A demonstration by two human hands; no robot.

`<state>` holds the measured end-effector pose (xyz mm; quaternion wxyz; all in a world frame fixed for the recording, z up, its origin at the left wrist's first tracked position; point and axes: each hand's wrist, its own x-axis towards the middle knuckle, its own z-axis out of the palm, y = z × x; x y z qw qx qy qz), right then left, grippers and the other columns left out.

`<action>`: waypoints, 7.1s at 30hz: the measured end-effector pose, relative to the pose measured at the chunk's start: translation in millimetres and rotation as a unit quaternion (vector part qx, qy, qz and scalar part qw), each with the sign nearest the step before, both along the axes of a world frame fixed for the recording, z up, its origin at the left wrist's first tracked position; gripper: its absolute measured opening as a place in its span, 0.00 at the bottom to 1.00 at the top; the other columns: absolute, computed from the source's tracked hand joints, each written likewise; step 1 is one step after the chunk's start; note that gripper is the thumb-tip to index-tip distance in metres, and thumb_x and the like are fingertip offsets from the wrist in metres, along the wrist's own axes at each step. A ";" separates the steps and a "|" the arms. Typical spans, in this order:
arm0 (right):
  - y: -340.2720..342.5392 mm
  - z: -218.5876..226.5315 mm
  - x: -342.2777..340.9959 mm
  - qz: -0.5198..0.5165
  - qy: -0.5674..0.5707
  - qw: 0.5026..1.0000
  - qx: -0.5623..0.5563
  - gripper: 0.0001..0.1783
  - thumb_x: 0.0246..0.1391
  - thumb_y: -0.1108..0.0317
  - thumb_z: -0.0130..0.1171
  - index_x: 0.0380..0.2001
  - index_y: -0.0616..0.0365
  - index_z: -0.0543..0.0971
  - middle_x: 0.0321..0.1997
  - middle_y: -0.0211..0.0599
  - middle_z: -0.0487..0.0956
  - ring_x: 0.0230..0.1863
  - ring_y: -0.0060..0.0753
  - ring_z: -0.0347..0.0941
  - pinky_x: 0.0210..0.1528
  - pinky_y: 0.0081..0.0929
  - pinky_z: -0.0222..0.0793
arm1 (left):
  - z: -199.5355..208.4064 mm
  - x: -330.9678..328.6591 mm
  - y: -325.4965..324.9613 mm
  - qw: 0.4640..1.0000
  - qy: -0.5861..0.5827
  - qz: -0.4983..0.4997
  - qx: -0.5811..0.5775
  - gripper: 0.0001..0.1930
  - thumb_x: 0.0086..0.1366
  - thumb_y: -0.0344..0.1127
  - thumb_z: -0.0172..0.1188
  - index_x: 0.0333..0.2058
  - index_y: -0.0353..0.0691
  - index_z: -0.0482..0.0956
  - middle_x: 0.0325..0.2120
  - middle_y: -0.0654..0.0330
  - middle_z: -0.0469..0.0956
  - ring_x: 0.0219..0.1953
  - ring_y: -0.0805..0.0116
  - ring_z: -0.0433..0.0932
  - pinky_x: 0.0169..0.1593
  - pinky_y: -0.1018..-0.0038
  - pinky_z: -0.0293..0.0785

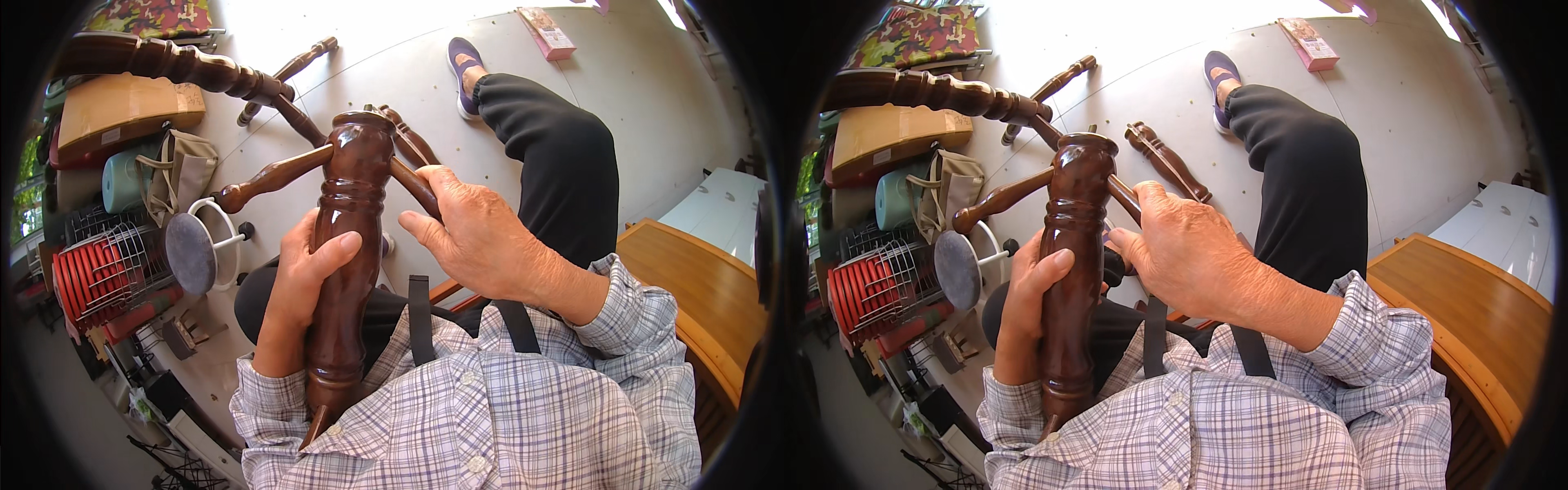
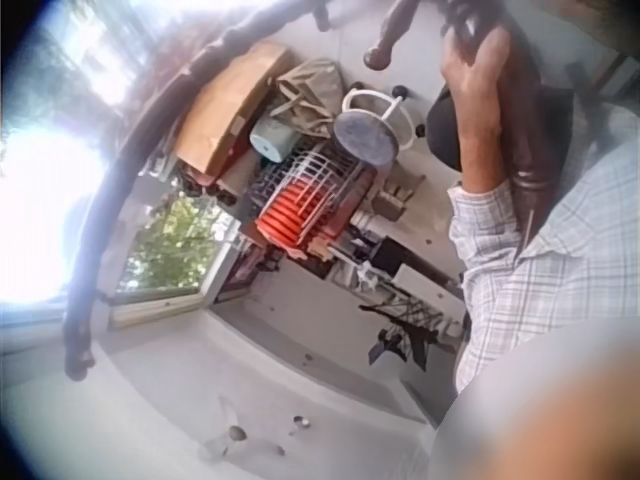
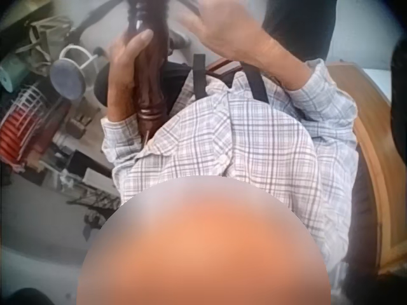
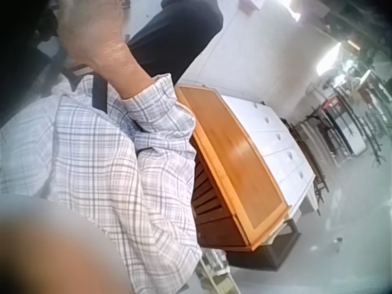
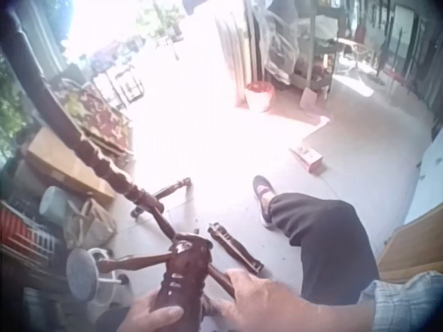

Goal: The person assembles a wooden table by inserting and tightening the legs into the central base. They use a small wooden mallet to tap the legs into place and ensure a secure fit.

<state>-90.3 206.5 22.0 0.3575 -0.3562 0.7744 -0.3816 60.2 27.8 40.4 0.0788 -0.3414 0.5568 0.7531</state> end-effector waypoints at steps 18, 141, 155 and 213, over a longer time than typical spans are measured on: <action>-1.0 -43.1 -22.0 -0.086 -0.767 0.626 -0.108 0.17 0.77 0.58 0.44 0.46 0.61 0.74 0.22 0.23 0.66 0.15 0.16 0.58 0.14 0.17 0.51 | -5.6 -1.2 0.5 0.998 -0.013 0.005 -0.059 0.35 0.58 0.53 0.66 0.54 0.29 0.72 0.34 0.53 0.81 0.28 0.65 0.84 0.32 0.73 0.83; -27.7 -58.9 -24.4 -0.048 -0.732 0.674 -0.084 0.12 0.71 0.62 0.53 0.38 0.60 0.73 0.20 0.21 0.64 0.13 0.14 0.59 0.13 0.18 0.48 | -10.8 5.7 -6.5 0.992 -0.067 0.066 -0.082 0.35 0.59 0.54 0.64 0.53 0.28 0.72 0.35 0.50 0.82 0.33 0.63 0.85 0.37 0.72 0.84; -24.2 -78.0 -12.0 -0.035 -0.822 0.559 -0.101 0.14 0.74 0.58 0.48 0.43 0.58 0.73 0.21 0.21 0.65 0.13 0.16 0.57 0.13 0.16 0.46 | -18.7 18.8 -15.9 0.994 -0.035 0.079 0.061 0.35 0.68 0.56 0.56 0.59 0.28 0.71 0.45 0.42 0.82 0.45 0.52 0.85 0.47 0.62 0.85; -42.4 -87.8 -25.5 -0.077 -0.494 0.863 -0.079 0.23 0.71 0.57 0.54 0.52 0.70 0.78 0.40 0.46 0.80 0.28 0.26 0.79 0.26 0.22 0.81 | -44.2 34.8 -22.2 0.961 -0.058 0.103 0.248 0.42 0.59 0.60 0.62 0.59 0.27 0.69 0.46 0.37 0.81 0.43 0.46 0.85 0.49 0.57 0.85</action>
